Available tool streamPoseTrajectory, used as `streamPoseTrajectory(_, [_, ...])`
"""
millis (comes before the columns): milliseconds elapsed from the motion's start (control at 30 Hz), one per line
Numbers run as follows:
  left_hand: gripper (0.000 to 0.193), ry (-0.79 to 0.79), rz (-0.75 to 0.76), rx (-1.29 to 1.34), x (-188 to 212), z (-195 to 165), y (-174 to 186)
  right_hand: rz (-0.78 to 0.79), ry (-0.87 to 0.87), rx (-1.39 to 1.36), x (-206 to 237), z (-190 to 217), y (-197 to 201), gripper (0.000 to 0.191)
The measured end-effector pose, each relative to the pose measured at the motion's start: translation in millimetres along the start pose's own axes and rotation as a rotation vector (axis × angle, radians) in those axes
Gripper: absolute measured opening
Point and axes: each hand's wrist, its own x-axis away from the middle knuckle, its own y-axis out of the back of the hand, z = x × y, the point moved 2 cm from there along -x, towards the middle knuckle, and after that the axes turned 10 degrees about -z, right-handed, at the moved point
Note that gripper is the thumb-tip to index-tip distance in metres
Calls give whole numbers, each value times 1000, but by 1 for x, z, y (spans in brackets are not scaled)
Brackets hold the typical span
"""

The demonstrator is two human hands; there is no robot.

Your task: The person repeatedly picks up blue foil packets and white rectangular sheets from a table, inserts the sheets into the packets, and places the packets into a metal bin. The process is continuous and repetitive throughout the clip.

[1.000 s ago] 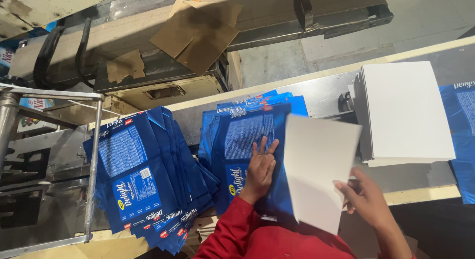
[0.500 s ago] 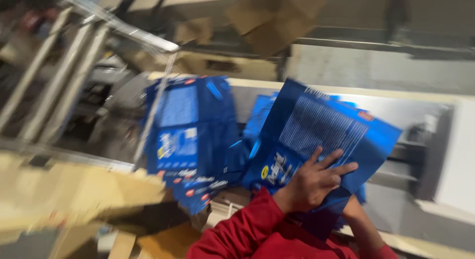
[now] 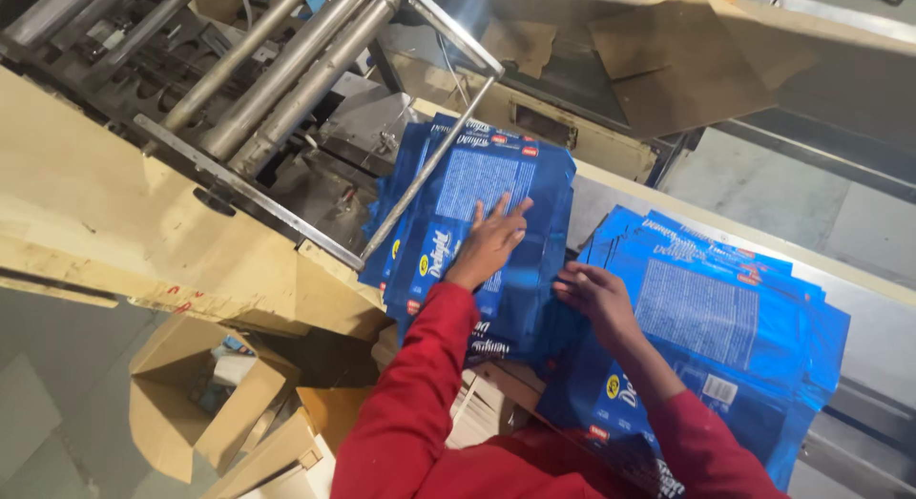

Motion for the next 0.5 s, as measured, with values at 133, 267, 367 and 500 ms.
streamPoseTrajectory(133, [30, 309, -494, -262, 17, 32, 58, -39, 205, 147, -10, 15, 0, 43])
streamPoseTrajectory(267, [58, 860, -477, -452, 48, 75, 97, -64, 190, 466, -34, 29, -27, 45])
streamPoseTrajectory(367, [64, 1088, -346, -146, 62, 103, 93, 9, 536, 633, -50, 37, -59, 60])
streamPoseTrajectory(500, [70, 1089, -424, -117, 62, 106, 75, 83, 721, 797, -67, 46, -69, 81])
